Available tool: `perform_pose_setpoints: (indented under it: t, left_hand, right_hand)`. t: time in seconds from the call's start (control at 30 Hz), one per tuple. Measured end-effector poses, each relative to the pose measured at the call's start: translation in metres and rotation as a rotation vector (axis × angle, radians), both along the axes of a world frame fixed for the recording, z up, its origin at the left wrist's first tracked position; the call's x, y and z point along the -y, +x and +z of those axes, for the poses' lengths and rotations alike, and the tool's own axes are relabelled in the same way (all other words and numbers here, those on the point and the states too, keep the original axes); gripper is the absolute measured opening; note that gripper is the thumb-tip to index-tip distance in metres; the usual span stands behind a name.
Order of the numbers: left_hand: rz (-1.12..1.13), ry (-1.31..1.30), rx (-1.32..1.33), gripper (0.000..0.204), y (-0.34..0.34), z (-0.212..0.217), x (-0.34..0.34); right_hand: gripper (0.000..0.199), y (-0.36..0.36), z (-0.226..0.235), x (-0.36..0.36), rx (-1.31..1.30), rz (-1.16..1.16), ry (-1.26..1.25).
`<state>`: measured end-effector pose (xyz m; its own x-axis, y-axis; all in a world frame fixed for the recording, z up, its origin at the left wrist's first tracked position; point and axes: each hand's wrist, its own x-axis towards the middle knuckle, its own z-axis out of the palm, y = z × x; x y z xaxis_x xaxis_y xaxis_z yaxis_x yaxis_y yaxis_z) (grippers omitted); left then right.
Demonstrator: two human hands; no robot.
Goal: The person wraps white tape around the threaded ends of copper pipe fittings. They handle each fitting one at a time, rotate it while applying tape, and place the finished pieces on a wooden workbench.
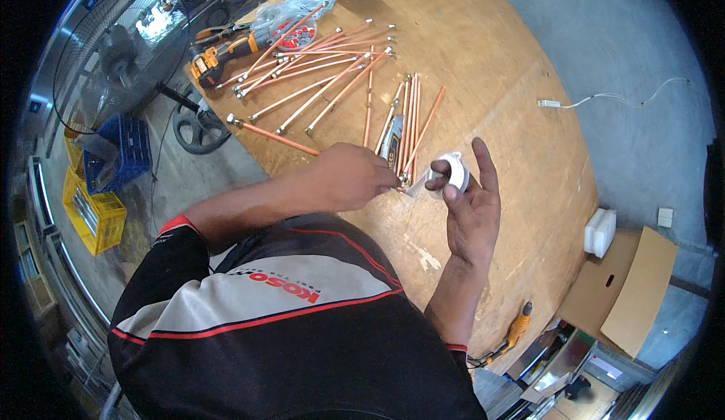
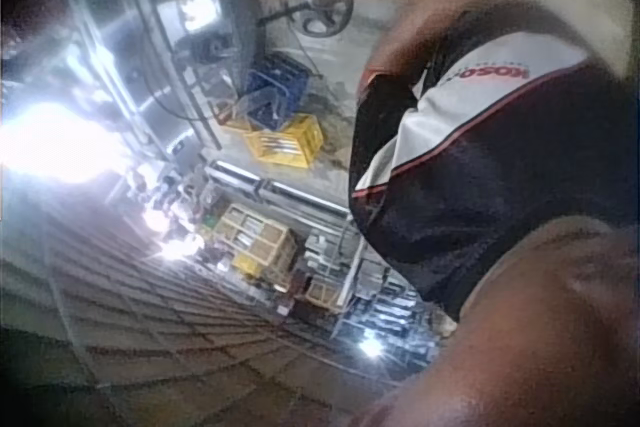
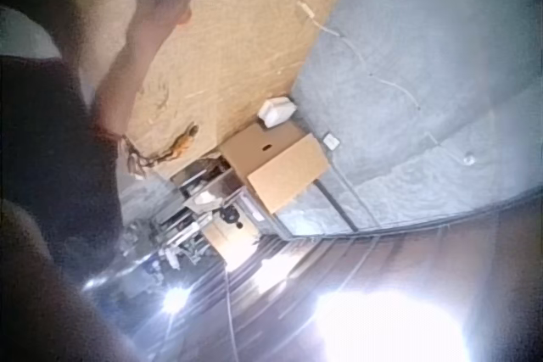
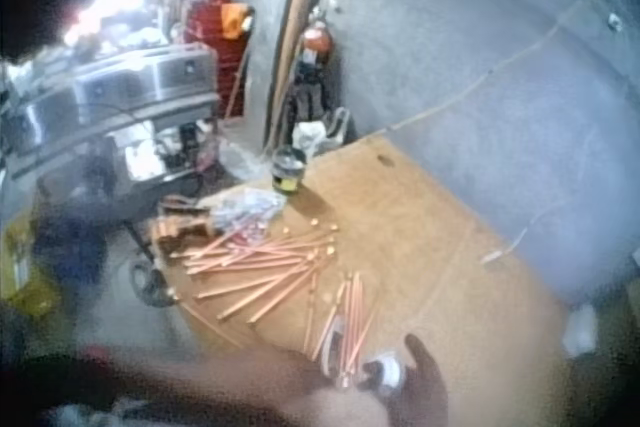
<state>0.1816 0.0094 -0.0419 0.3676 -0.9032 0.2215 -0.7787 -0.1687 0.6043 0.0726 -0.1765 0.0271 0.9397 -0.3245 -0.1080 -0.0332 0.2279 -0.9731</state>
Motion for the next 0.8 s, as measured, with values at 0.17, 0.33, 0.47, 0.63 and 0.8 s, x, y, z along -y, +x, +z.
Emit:
perform_pose_setpoints:
  t: [0.17,0.33,0.47,0.63,0.8]
  left_hand:
    - [-0.052,-0.072,-0.063,0.017,-0.002,0.020,-0.003]
    - [0.003,-0.167,-0.172,0.019,0.009,0.018,-0.008]
    - [0.062,-0.108,-0.390,0.021,0.022,0.020,-0.012]
    - [0.191,-0.051,-0.432,0.021,0.033,0.030,-0.010]
    - [0.209,-0.085,-0.137,0.021,0.020,0.016,0.001]
  right_hand:
    - [0.081,0.015,-0.028,-0.001,-0.041,0.018,0.025]
    - [0.081,0.013,-0.040,-0.015,-0.053,0.054,-0.135]
    - [0.086,0.004,-0.047,-0.018,0.045,0.101,-0.201]
    - [0.093,-0.009,-0.035,-0.030,-0.103,0.143,-0.284]
    - [0.091,-0.010,-0.021,-0.024,-0.143,0.159,-0.176]
